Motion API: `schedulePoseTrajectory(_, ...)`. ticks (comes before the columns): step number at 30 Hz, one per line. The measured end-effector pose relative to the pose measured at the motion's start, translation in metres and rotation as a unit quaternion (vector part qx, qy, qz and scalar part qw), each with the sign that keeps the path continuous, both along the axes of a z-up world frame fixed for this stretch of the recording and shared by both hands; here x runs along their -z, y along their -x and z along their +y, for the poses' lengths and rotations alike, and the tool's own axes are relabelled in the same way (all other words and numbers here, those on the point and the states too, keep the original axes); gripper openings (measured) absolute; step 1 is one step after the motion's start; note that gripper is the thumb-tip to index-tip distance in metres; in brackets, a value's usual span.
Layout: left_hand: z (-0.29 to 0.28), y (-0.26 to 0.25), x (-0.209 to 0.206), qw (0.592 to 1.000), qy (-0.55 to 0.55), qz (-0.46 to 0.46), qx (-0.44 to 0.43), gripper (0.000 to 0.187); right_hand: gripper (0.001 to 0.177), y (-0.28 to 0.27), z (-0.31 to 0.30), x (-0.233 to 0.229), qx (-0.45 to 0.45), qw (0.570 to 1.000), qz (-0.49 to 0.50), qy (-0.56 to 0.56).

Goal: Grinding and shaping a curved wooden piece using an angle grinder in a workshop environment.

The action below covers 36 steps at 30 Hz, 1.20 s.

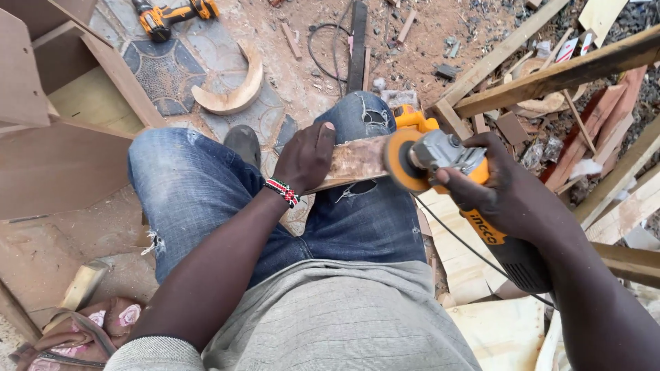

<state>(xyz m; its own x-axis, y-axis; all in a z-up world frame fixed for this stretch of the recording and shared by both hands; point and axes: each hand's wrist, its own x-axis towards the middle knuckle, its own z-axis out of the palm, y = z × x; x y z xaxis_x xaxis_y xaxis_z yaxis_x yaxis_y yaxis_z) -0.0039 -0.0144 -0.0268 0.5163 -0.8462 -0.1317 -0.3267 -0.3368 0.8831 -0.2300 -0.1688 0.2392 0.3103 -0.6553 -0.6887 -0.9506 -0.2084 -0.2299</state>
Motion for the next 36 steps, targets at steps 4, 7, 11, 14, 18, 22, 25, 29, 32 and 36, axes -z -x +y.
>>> schedulePoseTrajectory(4, 0.007, 0.002, -0.007, 1.0, 0.001, -0.003, -0.001, 0.042, 0.079, 0.004, -0.01, 0.005, -0.011, 0.998, 0.056, -0.002)
schedulePoseTrajectory(7, 0.007, -0.003, -0.015, 0.999, -0.013, 0.044, -0.028, 0.046, 0.067, 0.011, -0.025, 0.015, 0.009, 0.999, 0.011, 0.038)
schedulePoseTrajectory(11, 0.004, -0.006, -0.003, 1.0, 0.001, 0.025, -0.011, 0.043, 0.067, 0.01, -0.012, 0.015, 0.029, 0.999, -0.013, 0.001)
schedulePoseTrajectory(14, 0.006, 0.001, 0.004, 1.0, 0.016, 0.014, 0.002, 0.042, 0.072, 0.008, -0.002, 0.01, 0.015, 1.0, -0.014, -0.006)
schedulePoseTrajectory(18, 0.008, -0.005, -0.004, 1.0, 0.011, 0.023, -0.007, 0.038, 0.06, 0.013, -0.027, 0.023, 0.008, 1.0, -0.021, 0.013)
schedulePoseTrajectory(22, 0.009, -0.004, -0.011, 0.999, -0.005, 0.041, -0.023, 0.041, 0.056, 0.025, -0.043, 0.037, -0.013, 0.998, -0.025, 0.059)
schedulePoseTrajectory(25, 0.009, 0.0, -0.011, 0.999, -0.013, 0.036, -0.019, 0.044, 0.065, 0.016, -0.03, 0.022, -0.002, 1.0, -0.001, 0.024)
schedulePoseTrajectory(29, 0.007, -0.006, 0.001, 1.0, 0.005, 0.015, -0.003, 0.039, 0.059, 0.024, -0.049, 0.036, -0.013, 0.999, -0.01, 0.036)
schedulePoseTrajectory(32, 0.009, -0.005, 0.002, 1.0, 0.015, 0.018, -0.001, 0.036, 0.054, 0.029, -0.05, 0.039, 0.001, 1.0, -0.019, 0.024)
schedulePoseTrajectory(36, 0.009, -0.003, -0.01, 0.999, 0.001, 0.047, -0.021, 0.044, 0.07, 0.036, -0.024, 0.03, 0.008, 1.0, -0.013, -0.011)
